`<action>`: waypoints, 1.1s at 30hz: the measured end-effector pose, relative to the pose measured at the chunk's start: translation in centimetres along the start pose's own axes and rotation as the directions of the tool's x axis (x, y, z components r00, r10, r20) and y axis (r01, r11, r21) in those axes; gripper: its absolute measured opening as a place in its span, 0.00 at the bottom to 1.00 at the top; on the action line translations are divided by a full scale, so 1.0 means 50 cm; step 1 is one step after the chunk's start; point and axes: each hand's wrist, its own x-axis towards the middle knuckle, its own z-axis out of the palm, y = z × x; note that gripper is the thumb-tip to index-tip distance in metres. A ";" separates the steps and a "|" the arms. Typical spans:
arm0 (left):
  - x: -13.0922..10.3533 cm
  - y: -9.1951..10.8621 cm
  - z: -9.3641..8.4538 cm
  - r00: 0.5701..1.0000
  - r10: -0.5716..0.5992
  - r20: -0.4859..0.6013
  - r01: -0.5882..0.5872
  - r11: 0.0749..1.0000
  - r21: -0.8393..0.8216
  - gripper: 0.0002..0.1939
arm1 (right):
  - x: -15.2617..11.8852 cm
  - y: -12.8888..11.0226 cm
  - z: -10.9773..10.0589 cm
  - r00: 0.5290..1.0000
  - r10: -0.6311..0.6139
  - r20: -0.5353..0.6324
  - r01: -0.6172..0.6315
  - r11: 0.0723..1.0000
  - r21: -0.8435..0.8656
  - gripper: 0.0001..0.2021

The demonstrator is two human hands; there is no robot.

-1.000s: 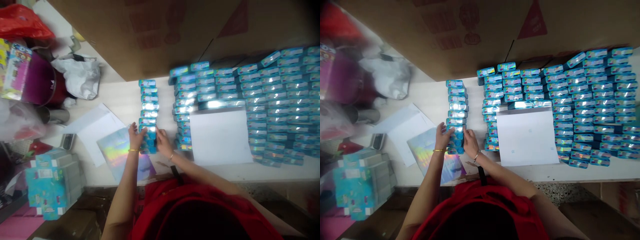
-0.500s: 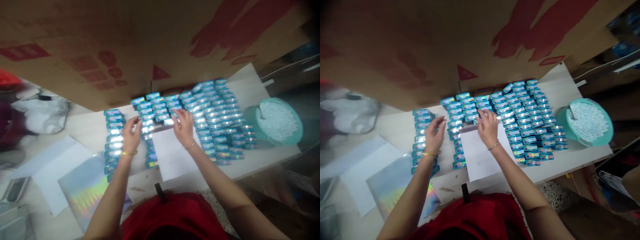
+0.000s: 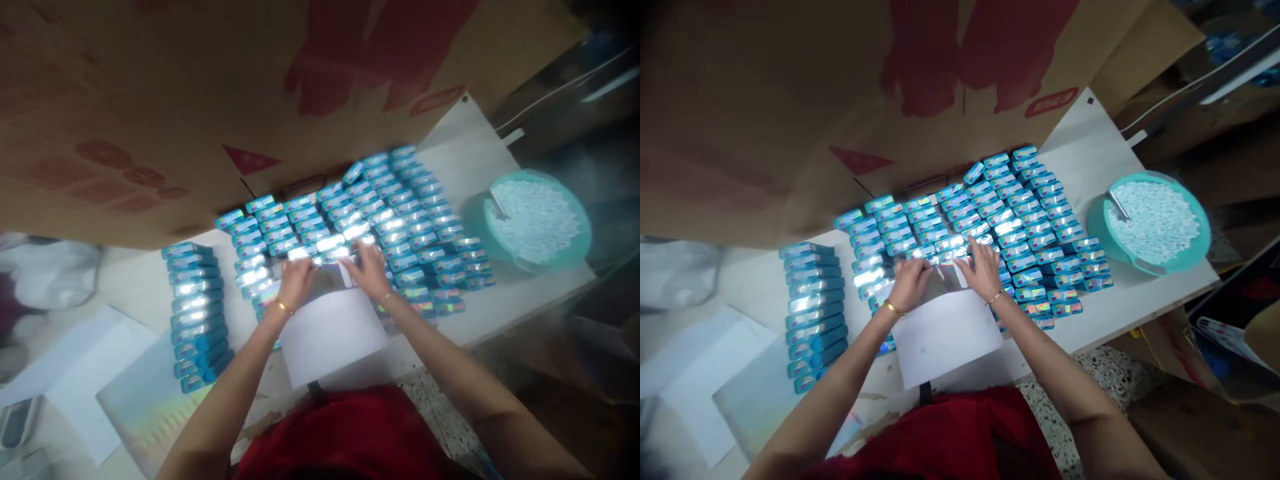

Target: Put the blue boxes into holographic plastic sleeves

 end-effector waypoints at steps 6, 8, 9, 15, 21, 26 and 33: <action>0.003 0.023 -0.043 0.989 0.096 -0.113 -0.098 0.995 -0.014 0.13 | 0.033 -0.032 0.002 0.970 -0.041 0.238 -0.063 0.909 0.412 0.18; 0.007 0.039 -0.048 0.978 0.159 -0.138 -0.152 0.987 0.059 0.13 | 0.031 -0.044 0.008 0.976 -0.040 0.213 -0.055 0.904 0.424 0.17; 0.008 0.046 -0.049 0.973 0.181 -0.147 -0.168 0.981 0.091 0.12 | 0.032 -0.048 0.012 0.979 -0.034 0.203 -0.057 0.902 0.427 0.17; -0.012 0.071 -0.032 0.957 0.208 -0.203 -0.178 0.971 0.158 0.10 | 0.046 -0.048 0.018 0.981 -0.003 0.194 -0.084 0.894 0.441 0.20; -0.035 0.080 -0.022 0.940 0.064 -0.334 -0.053 0.998 0.042 0.13 | 0.042 -0.064 -0.005 0.968 -0.093 0.231 -0.011 0.911 0.413 0.20; -0.017 0.074 -0.031 0.953 0.108 -0.284 -0.094 0.994 0.062 0.11 | 0.042 -0.071 -0.001 0.965 -0.135 0.222 0.040 0.921 0.387 0.18; -0.030 0.086 -0.009 0.924 0.159 -0.348 -0.139 0.987 0.084 0.09 | 0.067 -0.051 0.014 0.976 -0.056 0.212 -0.037 0.911 0.410 0.20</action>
